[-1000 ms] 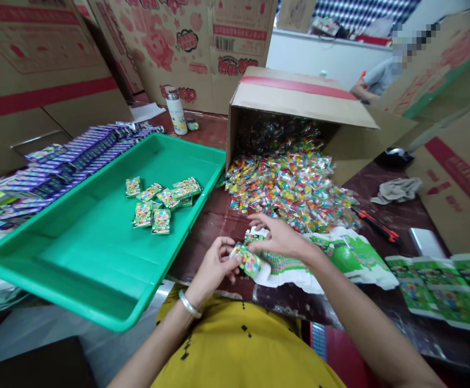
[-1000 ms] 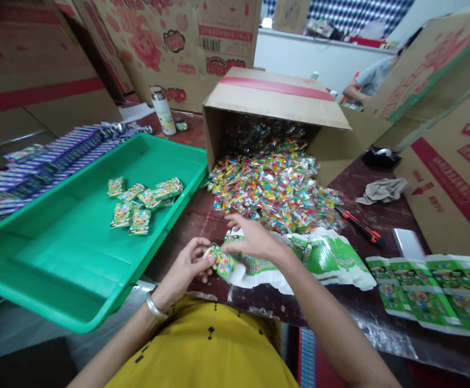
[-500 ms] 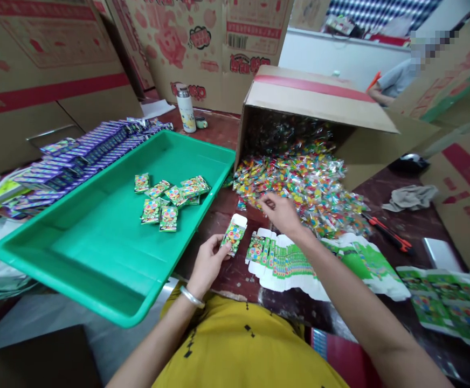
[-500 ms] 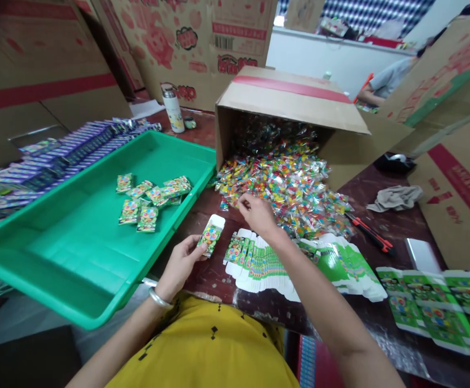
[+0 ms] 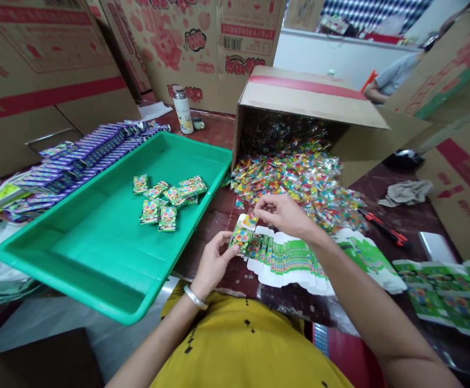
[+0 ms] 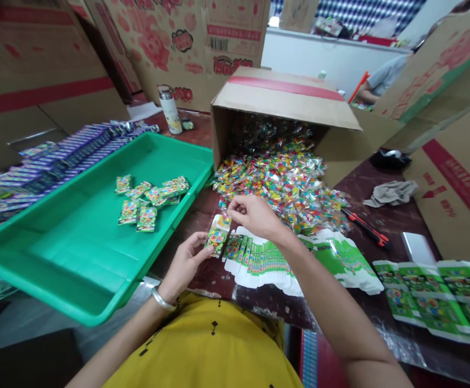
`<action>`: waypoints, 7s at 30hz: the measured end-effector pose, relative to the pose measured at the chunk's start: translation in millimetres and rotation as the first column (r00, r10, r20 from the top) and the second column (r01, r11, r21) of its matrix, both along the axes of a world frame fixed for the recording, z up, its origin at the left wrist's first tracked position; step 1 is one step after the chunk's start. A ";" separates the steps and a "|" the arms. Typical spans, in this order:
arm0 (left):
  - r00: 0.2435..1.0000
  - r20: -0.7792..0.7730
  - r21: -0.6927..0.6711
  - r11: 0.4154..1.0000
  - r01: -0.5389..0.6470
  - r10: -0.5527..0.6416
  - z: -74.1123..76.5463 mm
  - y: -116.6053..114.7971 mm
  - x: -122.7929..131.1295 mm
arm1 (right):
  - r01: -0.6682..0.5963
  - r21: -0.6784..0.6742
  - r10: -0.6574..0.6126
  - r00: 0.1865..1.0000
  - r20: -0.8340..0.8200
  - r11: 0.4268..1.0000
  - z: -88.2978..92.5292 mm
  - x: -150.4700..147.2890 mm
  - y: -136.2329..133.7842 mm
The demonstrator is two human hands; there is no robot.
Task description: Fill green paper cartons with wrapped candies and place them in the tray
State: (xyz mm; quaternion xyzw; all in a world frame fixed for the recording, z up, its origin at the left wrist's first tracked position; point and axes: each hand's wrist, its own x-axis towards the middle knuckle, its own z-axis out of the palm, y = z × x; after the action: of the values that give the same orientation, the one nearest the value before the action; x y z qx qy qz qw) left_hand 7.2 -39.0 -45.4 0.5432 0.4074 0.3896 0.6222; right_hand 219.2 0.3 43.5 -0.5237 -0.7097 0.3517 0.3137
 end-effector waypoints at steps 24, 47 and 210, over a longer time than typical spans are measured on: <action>1.000 0.005 0.079 0.997 0.006 -0.006 22.9 -12.5 13.2 | 0.302 0.156 -0.253 0.928 -0.274 0.940 -49.0 -31.3 -59.7; 1.000 0.006 0.116 0.993 -0.008 0.007 26.1 -13.2 16.2 | 0.172 -0.249 -0.256 0.898 -0.358 0.953 -28.1 -17.9 -34.5; 0.994 0.059 -0.249 0.963 0.104 -0.093 17.1 4.8 12.2 | 0.366 0.400 -0.525 0.733 0.432 0.840 -44.0 90.8 0.8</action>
State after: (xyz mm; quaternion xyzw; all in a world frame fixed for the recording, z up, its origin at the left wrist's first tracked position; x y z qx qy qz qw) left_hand 19.5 -34.1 -28.3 0.4703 0.4113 0.3160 0.7140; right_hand 310.0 1.2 -0.6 -0.7039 -0.6627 0.0009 0.2558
